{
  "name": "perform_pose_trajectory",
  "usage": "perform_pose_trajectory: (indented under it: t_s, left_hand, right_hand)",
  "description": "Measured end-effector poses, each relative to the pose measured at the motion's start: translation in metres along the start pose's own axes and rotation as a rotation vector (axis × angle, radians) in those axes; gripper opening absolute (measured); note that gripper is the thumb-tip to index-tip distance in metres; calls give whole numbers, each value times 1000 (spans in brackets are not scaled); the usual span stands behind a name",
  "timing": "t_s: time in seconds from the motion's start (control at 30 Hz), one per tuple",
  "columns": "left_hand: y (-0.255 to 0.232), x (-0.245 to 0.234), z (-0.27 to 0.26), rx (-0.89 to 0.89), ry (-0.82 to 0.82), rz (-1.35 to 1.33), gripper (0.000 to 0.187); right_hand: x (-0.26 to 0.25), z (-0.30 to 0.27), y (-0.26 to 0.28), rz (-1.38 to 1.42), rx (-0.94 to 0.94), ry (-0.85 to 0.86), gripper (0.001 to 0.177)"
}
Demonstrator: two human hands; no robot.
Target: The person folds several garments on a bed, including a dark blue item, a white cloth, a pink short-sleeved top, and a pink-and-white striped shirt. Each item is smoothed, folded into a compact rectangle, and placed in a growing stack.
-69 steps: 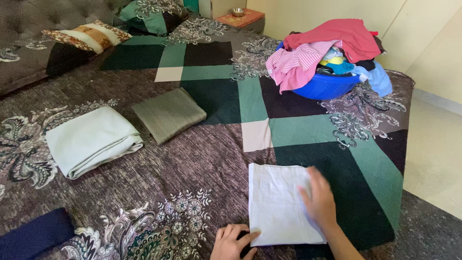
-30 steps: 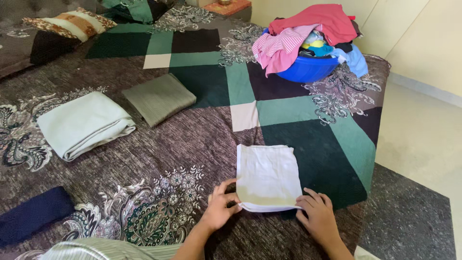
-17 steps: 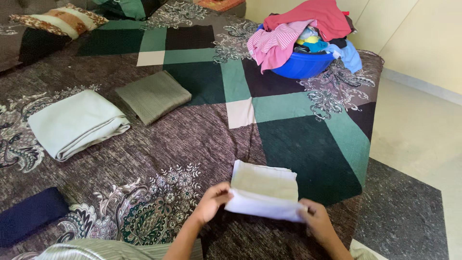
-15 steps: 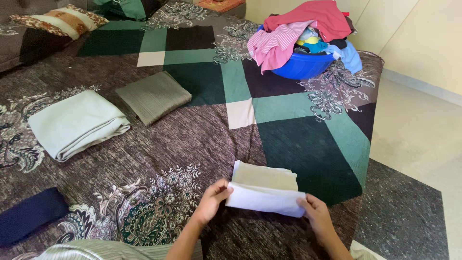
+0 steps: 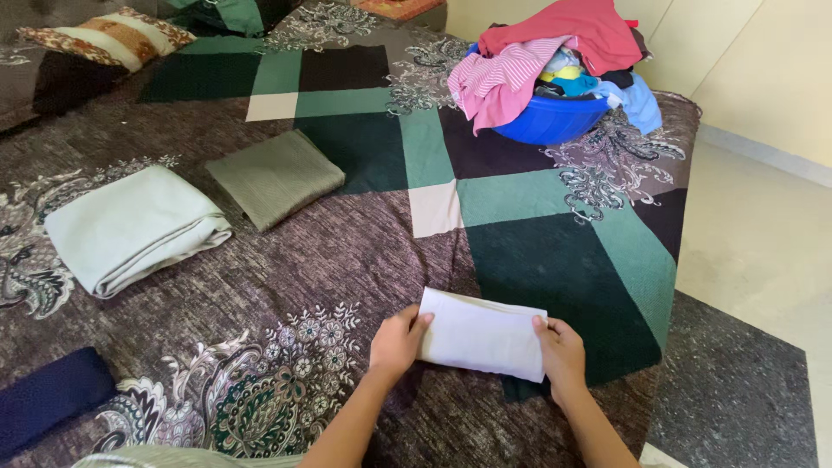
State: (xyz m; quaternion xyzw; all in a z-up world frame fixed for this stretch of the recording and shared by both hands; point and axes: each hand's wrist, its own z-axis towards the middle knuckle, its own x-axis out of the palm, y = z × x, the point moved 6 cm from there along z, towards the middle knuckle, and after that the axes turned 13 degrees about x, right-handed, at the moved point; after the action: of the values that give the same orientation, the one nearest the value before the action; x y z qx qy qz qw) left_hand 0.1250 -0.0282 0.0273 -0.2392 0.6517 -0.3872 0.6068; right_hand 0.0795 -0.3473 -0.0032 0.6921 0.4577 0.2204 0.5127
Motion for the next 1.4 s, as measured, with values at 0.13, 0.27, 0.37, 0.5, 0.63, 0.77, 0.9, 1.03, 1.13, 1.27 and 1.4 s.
perform_pose_trajectory:
  t_s: [0.13,0.27,0.37,0.5,0.63,0.77,0.9,1.03,1.13,1.27,1.4]
  left_hand:
    - [-2,5,17,-89,-42,86,40]
    - [2,9,19,-106,-35,149,40]
    - [2,12,17,-140,-36,188,37]
    - [-4,12,10,-160,-52,206,37]
    - [-13,10,3,-40,-126,352,39]
    - [-27,48,5,160,99,582,42]
    - [-52,68,-1,458,78,576,59]
    - [-40,65,-6,279,324,638,62]
    - [-35,51,-6,214,344,648,61]
    - [-22,32,-10,37,232,629,73]
    - [-13,14,-22,-122,19,580,89]
  right_hand:
    - [3,18,-4,-51,41,-73,40]
    - [1,19,-6,-124,72,-8,59]
    - [2,11,5,-252,-127,-36,70]
    - [8,-2,24,-334,-246,-96,71]
    - [17,-37,47,-664,-486,-329,62]
    - [65,-71,50,-832,-769,-262,50]
    - [106,-87,33,-1012,-909,-186,54]
    - [94,-84,13,-1095,-784,-190,61]
    - [79,-76,2,-1173,-704,-255,66]
    - [60,-64,-11,-1214,-570,-273,75]
    - [38,-56,-17,-1136,-411,-255,68]
